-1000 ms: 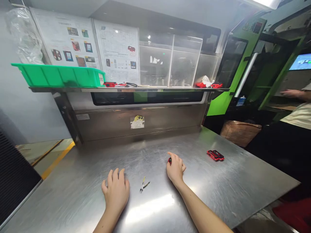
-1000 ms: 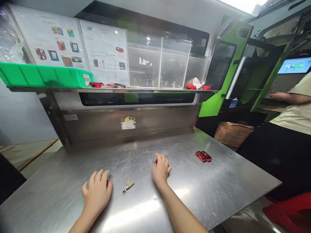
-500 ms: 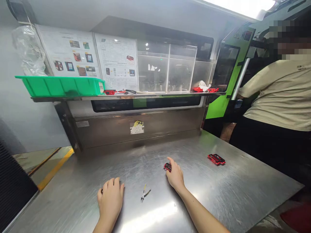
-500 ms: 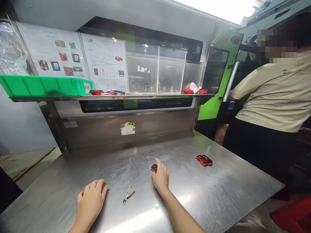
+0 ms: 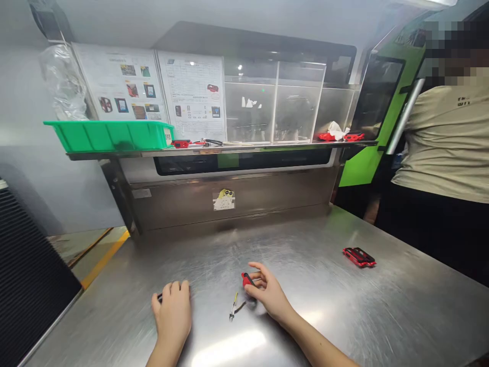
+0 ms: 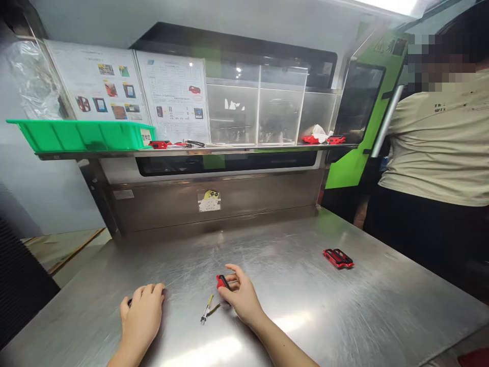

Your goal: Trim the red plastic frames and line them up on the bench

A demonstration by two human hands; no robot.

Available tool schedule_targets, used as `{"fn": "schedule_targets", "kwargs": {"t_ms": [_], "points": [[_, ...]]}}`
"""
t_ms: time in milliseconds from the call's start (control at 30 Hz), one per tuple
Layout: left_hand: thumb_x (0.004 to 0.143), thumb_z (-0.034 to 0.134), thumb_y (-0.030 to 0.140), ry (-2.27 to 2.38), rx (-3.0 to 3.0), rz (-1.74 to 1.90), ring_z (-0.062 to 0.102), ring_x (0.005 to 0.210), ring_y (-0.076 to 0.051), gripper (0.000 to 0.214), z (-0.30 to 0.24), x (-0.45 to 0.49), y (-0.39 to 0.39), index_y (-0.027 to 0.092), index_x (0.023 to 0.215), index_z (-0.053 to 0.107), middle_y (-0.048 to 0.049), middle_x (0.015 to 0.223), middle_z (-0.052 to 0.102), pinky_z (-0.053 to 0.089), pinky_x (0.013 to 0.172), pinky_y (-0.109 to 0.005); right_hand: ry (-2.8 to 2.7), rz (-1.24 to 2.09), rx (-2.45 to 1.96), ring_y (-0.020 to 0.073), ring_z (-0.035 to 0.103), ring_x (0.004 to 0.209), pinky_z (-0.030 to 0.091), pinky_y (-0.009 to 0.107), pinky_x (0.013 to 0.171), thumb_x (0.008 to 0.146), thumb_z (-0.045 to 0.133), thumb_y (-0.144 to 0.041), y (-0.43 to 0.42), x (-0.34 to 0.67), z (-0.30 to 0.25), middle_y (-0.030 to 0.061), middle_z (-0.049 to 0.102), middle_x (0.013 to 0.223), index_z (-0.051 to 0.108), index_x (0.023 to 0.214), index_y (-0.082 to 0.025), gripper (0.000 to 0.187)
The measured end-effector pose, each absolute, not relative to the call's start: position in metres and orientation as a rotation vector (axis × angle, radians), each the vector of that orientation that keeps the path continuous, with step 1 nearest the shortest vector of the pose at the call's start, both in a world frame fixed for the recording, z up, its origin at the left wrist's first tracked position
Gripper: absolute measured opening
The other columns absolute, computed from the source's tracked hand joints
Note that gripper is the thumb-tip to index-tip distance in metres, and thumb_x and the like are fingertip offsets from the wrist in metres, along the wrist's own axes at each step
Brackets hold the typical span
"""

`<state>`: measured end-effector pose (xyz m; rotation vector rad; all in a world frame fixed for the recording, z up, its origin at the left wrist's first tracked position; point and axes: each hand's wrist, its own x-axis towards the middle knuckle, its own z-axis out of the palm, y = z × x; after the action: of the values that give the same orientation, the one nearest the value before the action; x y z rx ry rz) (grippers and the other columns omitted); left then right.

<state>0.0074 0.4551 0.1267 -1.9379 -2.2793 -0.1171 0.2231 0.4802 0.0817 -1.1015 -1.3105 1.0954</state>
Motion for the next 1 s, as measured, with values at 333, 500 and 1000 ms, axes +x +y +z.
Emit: {"fn": "schedule_targets", "kwargs": {"t_ms": [333, 500, 1000], "points": [[0.085, 0.045, 0.021, -2.191, -1.839, -0.279, 0.038, 0.125, -0.032, 0.037, 0.118, 0.025, 0.452, 0.016, 0.12, 0.057, -0.0149, 0.127, 0.055, 0.024, 0.101, -0.051, -1.293, 1.273, -0.979, 0.0204, 0.059, 0.073, 0.049, 0.032, 0.067, 0.064, 0.071, -0.037, 0.465, 0.216, 0.079, 0.0075, 0.059, 0.09, 0.055, 0.108, -0.017, 0.05], [0.083, 0.047, 0.029, -2.444, -1.799, -0.176, 0.029, 0.129, -0.036, 0.045, 0.121, 0.011, 0.455, 0.013, 0.125, 0.052, -0.0166, 0.136, 0.046, 0.021, 0.101, -0.056, -1.332, 1.263, -1.014, 0.0239, 0.061, 0.08, 0.051, 0.034, 0.068, 0.065, 0.07, -0.039, 0.463, 0.214, 0.076, 0.0091, 0.061, 0.092, 0.057, 0.104, -0.017, 0.047], [0.087, 0.041, 0.031, -2.493, -1.808, -0.2, 0.049, 0.107, -0.03, 0.034, 0.119, 0.011, 0.455, 0.015, 0.112, 0.059, -0.0139, 0.112, 0.06, 0.035, 0.085, -0.044, -1.389, 1.222, -1.093, 0.0252, 0.061, 0.085, 0.05, 0.032, 0.071, 0.066, 0.068, -0.036, 0.457, 0.212, 0.075, 0.0097, 0.064, 0.095, 0.061, 0.101, -0.018, 0.041]]}}
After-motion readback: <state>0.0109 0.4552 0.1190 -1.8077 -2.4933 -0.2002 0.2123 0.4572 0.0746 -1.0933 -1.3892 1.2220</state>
